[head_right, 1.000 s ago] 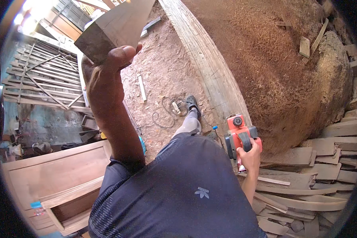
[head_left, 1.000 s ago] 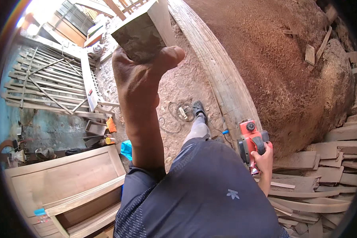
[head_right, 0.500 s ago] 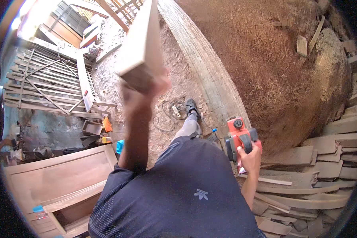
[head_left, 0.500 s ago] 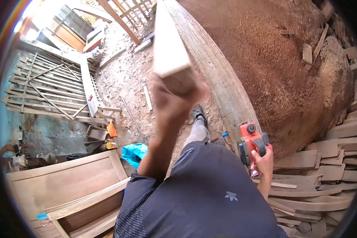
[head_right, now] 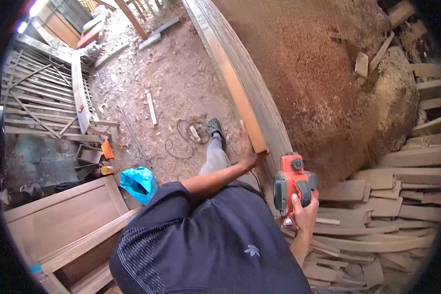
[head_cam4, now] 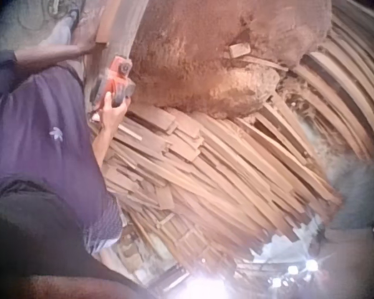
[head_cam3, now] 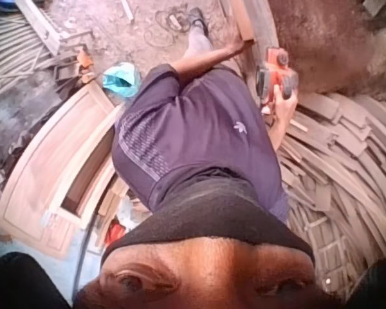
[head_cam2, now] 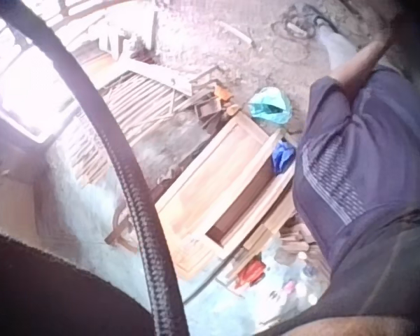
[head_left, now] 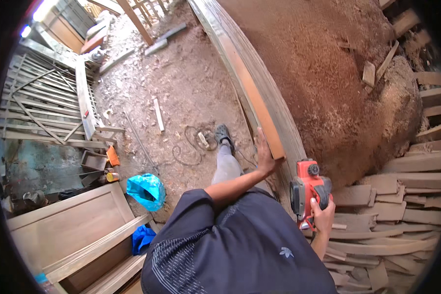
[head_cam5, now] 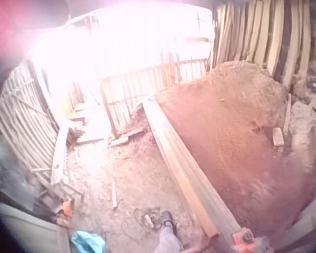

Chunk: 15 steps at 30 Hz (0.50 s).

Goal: The recorder uses a hammer, pliers, and an electric planer to work on a large piece of lumber in a workshop.

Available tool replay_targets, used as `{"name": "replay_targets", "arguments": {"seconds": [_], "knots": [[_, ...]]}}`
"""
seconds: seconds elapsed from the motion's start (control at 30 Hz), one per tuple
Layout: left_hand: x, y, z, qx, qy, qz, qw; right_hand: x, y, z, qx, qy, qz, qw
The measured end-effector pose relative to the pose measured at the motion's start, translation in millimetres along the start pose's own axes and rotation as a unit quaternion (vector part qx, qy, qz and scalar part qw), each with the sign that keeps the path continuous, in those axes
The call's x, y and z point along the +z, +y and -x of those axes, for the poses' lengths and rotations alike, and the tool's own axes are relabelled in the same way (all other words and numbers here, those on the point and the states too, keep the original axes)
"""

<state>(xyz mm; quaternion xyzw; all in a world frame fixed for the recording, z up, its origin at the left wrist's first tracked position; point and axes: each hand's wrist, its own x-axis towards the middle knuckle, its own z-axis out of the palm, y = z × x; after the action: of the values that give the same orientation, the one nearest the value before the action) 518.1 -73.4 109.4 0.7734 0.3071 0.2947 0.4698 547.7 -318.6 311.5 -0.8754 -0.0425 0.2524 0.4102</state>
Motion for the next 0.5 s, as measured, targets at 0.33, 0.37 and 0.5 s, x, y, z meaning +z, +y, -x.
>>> {"name": "replay_targets", "arguments": {"seconds": [0.33,0.37,0.5], "knots": [[-35.1,-25.1,-15.7,0.053,-0.122,-0.055,0.990,2.6,-63.9,12.9,-0.056,-0.042,0.009,0.998],[-50.0,-31.1,-12.3,0.070,-0.146,-0.080,0.984,5.2,-58.5,8.7,-0.126,-0.035,0.034,0.991],[-93.5,-79.6,16.1,0.026,-0.148,-0.089,0.985,14.5,-65.1,-2.7,-0.114,-0.090,0.075,0.986]]}}
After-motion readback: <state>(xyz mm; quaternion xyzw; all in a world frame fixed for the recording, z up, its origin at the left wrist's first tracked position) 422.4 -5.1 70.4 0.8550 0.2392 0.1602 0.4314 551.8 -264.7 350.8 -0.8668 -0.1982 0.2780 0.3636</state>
